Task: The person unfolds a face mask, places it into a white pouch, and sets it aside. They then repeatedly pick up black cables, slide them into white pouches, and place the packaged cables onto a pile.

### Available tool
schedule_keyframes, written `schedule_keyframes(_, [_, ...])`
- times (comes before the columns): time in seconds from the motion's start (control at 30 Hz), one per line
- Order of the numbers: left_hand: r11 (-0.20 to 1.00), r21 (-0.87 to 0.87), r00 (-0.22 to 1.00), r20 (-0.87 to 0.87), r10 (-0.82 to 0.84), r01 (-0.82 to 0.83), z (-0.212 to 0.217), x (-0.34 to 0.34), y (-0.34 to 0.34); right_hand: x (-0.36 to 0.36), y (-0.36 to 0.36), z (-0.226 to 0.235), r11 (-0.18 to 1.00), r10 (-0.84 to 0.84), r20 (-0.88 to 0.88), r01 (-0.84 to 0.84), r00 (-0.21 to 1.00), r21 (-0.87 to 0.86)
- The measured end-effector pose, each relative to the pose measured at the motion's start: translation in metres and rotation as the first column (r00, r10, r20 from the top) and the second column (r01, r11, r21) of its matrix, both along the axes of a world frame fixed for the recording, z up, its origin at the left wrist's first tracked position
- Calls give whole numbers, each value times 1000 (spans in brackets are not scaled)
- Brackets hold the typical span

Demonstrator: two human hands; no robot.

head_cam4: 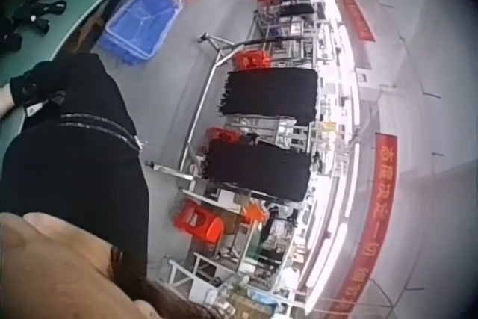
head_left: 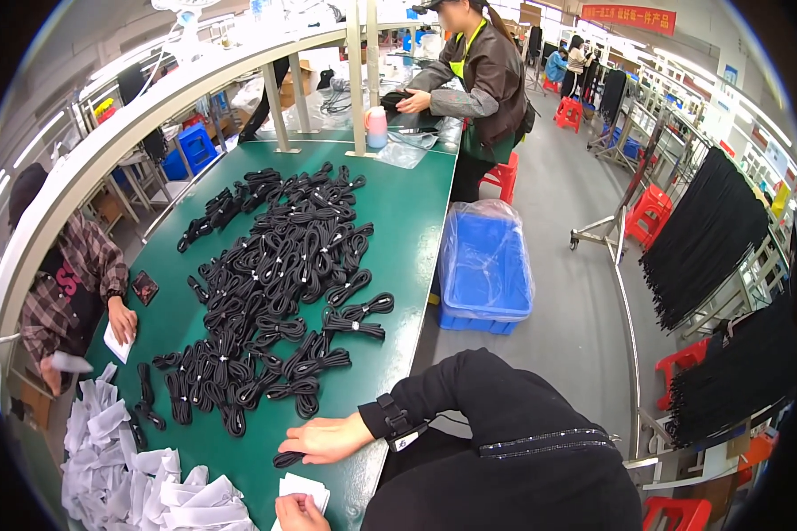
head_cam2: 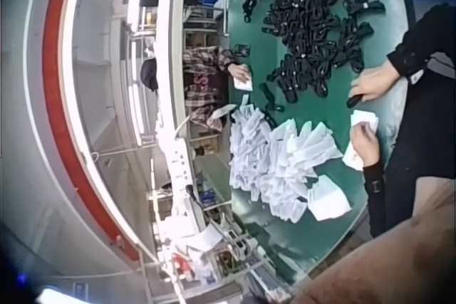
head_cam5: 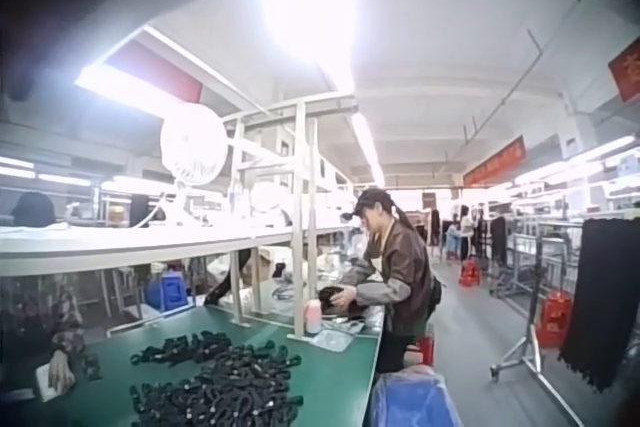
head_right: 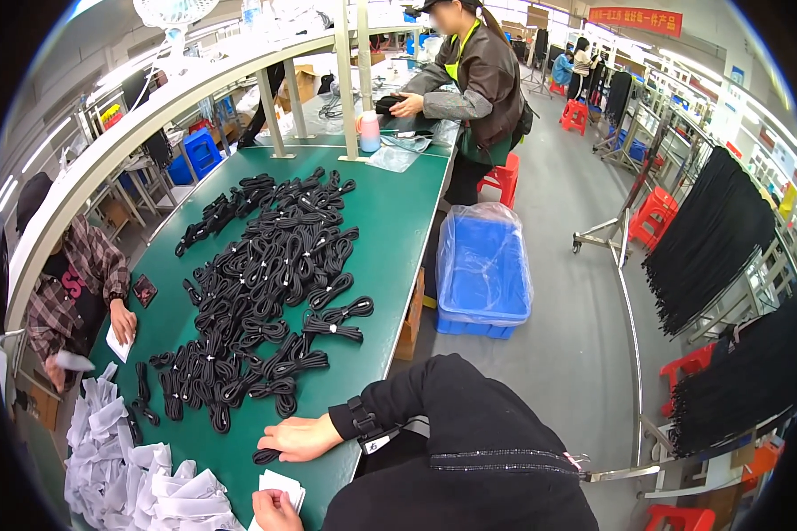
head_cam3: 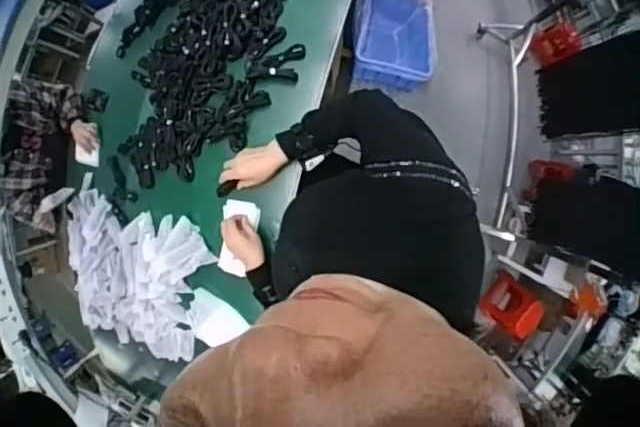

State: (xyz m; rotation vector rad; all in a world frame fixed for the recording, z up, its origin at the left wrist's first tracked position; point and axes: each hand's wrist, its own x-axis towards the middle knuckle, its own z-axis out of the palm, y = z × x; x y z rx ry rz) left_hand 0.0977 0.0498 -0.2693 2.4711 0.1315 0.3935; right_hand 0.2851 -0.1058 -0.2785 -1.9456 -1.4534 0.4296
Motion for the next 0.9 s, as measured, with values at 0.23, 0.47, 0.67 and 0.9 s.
schedule_keyframes(0.23, [949,-272,987,-37,155,-159,-7,-4,3,-3,-6,3,957,-4,-50,18,999,289])
schedule_keyframes(0.47, [807,-547,973,-77,217,-223,1,8,5,1,-20,32,931,10,-63,13,998,365])
schedule_keyframes(0.67, [753,-599,952,-57,300,-273,-7,0,10,-11,-7,29,952,96,159,-138,983,274])
schedule_keyframes(0.9, [889,-425,973,72,218,-168,19,3,1,-14,-4,26,964,152,98,-169,984,206])
